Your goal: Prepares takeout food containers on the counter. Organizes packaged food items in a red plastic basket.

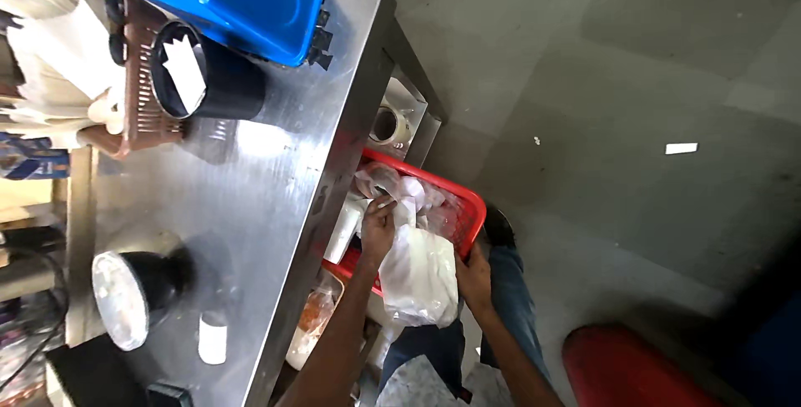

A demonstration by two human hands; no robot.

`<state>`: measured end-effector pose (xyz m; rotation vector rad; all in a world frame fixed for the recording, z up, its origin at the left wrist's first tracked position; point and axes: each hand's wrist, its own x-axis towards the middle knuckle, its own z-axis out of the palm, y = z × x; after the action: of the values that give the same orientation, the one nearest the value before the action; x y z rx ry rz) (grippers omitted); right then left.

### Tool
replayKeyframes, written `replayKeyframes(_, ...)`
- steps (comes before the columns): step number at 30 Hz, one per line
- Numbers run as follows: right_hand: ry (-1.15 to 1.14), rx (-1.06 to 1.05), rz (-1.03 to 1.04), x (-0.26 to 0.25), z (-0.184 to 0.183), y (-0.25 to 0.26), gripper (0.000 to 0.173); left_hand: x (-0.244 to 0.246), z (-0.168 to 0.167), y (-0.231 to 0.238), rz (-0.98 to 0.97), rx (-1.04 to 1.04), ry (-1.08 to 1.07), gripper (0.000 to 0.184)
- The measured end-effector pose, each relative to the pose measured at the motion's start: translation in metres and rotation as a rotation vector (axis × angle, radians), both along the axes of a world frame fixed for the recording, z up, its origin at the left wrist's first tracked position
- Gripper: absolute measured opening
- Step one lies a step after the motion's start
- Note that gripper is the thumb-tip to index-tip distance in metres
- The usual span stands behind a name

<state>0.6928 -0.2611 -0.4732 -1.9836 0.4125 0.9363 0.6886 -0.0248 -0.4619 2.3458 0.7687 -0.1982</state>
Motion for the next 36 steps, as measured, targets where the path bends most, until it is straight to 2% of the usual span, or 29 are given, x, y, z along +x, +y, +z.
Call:
replayKeyframes(2, -0.008, 0.009, 0.001, 0.002, 0.001, 0.001, 0.037, 0.009, 0.006, 0.006, 0.088, 0.261, 0.064, 0.028)
replayKeyframes(4, -0.011, 0.036, -0.002, 0.003, 0.001, 0.002, 0.036, 0.016, 0.011, 0.018, 0.125, 0.390, 0.276, 0.046)
replayKeyframes(6, -0.015, 0.080, -0.009, 0.002, -0.001, 0.001, 0.037, 0.011, 0.005, 0.031, 0.089, 0.425, 0.400, 0.057)
replayKeyframes(8, -0.020, 0.125, -0.030, 0.003, -0.003, 0.002, 0.035, 0.006, 0.001, 0.041, 0.043, 0.450, 0.396, 0.056)
replayKeyframes(10, -0.028, 0.155, -0.045, 0.004, -0.005, 0.001, 0.031, 0.015, 0.012, 0.041, 0.090, 0.410, 0.474, 0.061)
replayKeyframes(13, -0.036, 0.159, -0.061, 0.003, -0.005, 0.001, 0.027, 0.027, 0.023, 0.043, 0.118, 0.361, 0.549, 0.078)
replayKeyframes(16, -0.038, 0.134, -0.053, 0.002, -0.009, 0.001, 0.026, 0.008, 0.022, 0.040, -0.015, 0.302, 0.320, 0.058)
replayKeyframes(18, -0.026, 0.129, -0.036, 0.001, -0.012, -0.003, 0.031, -0.016, 0.025, 0.020, -0.122, 0.266, 0.192, 0.061)
replayKeyframes(19, -0.029, 0.123, -0.025, 0.001, -0.013, -0.004, 0.033, -0.031, 0.028, 0.004, -0.097, 0.216, 0.183, 0.069)
replayKeyframes(20, -0.032, 0.115, -0.013, 0.001, -0.010, -0.005, 0.034, -0.047, 0.030, -0.015, 0.009, 0.140, 0.206, 0.076)
replayKeyframes(23, -0.040, 0.081, 0.009, 0.003, -0.006, -0.005, 0.036, -0.079, 0.032, -0.076, 0.544, -0.254, 0.324, 0.090)
replayKeyframes(25, -0.021, 0.057, 0.022, 0.005, -0.006, -0.007, 0.039, -0.083, 0.033, -0.107, 0.790, -0.378, 0.341, 0.084)
replayKeyframes(28, -0.048, 0.063, 0.037, 0.002, -0.019, -0.017, 0.041, -0.079, 0.040, -0.125, 0.829, -0.408, 0.305, 0.069)
replayKeyframes(31, -0.070, 0.117, 0.009, 0.000, -0.020, -0.024, 0.041, -0.077, 0.052, -0.125, 0.807, -0.376, 0.266, 0.065)
replayKeyframes(34, -0.040, 0.143, -0.041, 0.007, -0.008, -0.014, 0.044, -0.075, 0.065, -0.097, 0.932, -0.209, 0.167, 0.056)
replayKeyframes(36, -0.010, 0.162, -0.086, 0.004, -0.008, -0.011, 0.046, -0.076, 0.060, -0.061, 1.054, -0.130, 0.068, 0.060)
